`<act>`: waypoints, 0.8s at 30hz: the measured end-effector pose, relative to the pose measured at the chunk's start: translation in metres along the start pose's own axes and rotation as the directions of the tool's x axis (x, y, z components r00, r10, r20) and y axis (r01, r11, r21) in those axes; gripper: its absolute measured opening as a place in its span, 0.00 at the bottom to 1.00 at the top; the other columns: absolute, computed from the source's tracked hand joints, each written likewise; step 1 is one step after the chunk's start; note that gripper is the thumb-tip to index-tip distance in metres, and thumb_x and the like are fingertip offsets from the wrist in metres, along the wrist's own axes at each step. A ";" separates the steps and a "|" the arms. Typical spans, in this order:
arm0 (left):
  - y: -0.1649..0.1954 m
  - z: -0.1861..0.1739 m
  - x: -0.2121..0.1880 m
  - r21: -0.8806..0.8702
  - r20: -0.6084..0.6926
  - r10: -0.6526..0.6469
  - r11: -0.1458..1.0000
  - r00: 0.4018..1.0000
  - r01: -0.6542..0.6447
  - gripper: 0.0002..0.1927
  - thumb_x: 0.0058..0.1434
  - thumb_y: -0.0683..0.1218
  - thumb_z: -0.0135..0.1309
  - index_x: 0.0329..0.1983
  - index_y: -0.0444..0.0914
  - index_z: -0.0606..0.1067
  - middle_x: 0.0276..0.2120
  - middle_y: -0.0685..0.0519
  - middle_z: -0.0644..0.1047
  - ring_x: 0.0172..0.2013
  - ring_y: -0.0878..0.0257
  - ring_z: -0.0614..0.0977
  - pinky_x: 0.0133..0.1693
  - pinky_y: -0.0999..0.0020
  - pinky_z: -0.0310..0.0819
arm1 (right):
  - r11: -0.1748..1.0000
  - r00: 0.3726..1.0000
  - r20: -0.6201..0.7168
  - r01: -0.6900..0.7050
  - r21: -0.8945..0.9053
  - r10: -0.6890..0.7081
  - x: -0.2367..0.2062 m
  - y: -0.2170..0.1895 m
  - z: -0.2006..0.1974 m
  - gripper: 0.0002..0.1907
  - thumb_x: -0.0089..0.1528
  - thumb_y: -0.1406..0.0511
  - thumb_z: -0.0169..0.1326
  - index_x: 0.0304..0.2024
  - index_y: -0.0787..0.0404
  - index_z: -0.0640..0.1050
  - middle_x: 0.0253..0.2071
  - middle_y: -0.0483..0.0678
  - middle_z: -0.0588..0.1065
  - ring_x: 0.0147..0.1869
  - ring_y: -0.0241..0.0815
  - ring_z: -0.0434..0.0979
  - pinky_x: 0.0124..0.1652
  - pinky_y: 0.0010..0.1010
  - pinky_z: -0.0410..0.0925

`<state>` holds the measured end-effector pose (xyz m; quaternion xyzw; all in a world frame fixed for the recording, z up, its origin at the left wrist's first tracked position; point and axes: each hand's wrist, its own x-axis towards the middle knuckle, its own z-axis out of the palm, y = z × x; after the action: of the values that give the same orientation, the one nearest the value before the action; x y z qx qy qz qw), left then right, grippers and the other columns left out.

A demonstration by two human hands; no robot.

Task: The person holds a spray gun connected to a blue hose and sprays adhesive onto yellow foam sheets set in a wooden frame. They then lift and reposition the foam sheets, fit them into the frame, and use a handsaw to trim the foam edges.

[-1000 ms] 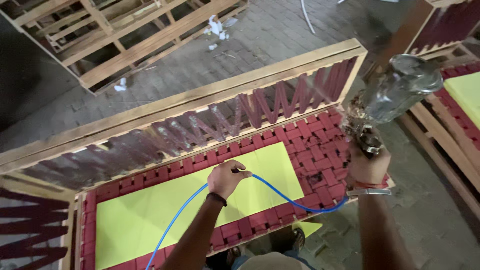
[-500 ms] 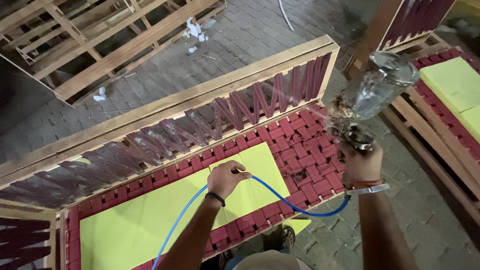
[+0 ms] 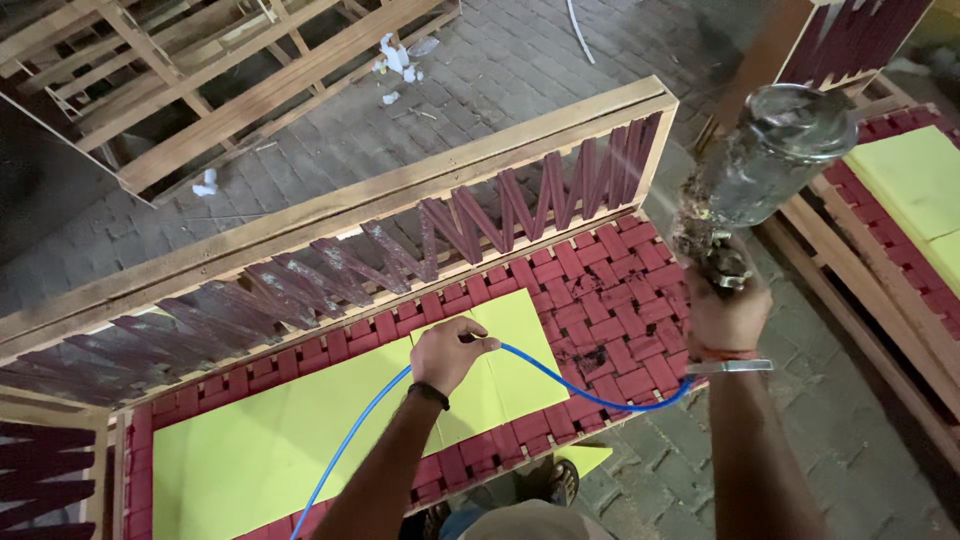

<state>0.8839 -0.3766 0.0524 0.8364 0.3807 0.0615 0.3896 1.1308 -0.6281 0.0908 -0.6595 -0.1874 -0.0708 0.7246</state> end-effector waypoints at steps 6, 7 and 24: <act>0.019 0.018 0.010 0.053 -0.012 0.070 0.996 0.997 -0.069 0.22 0.46 0.63 0.69 0.37 0.46 0.84 0.33 0.57 0.84 0.37 0.62 0.85 0.38 0.65 0.76 | 0.986 0.982 -0.086 -0.166 0.033 0.169 0.012 0.010 -0.025 0.18 0.61 0.78 0.56 0.54 0.69 0.79 0.36 0.45 0.78 0.32 0.32 0.74 0.30 0.26 0.67; 0.022 0.021 0.012 0.033 -0.012 0.093 0.995 0.996 -0.093 0.22 0.46 0.63 0.69 0.37 0.46 0.83 0.32 0.57 0.84 0.36 0.62 0.85 0.38 0.66 0.76 | 0.981 0.982 -0.049 -0.184 -0.060 0.181 0.015 0.011 -0.029 0.15 0.62 0.77 0.56 0.51 0.70 0.79 0.35 0.45 0.78 0.32 0.33 0.75 0.30 0.26 0.68; 0.059 0.043 0.040 0.068 -0.067 0.180 0.982 0.981 -0.176 0.21 0.47 0.64 0.68 0.36 0.47 0.83 0.32 0.58 0.84 0.35 0.63 0.85 0.35 0.65 0.77 | 0.992 0.995 0.037 -0.088 -0.089 0.092 0.077 0.019 -0.045 0.06 0.63 0.76 0.58 0.44 0.69 0.79 0.31 0.45 0.76 0.30 0.33 0.74 0.29 0.27 0.66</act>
<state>0.9642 -0.3989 0.0567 0.8759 0.3201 0.1146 0.3424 1.2165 -0.6592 0.0985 -0.6994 -0.1689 -0.0327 0.6937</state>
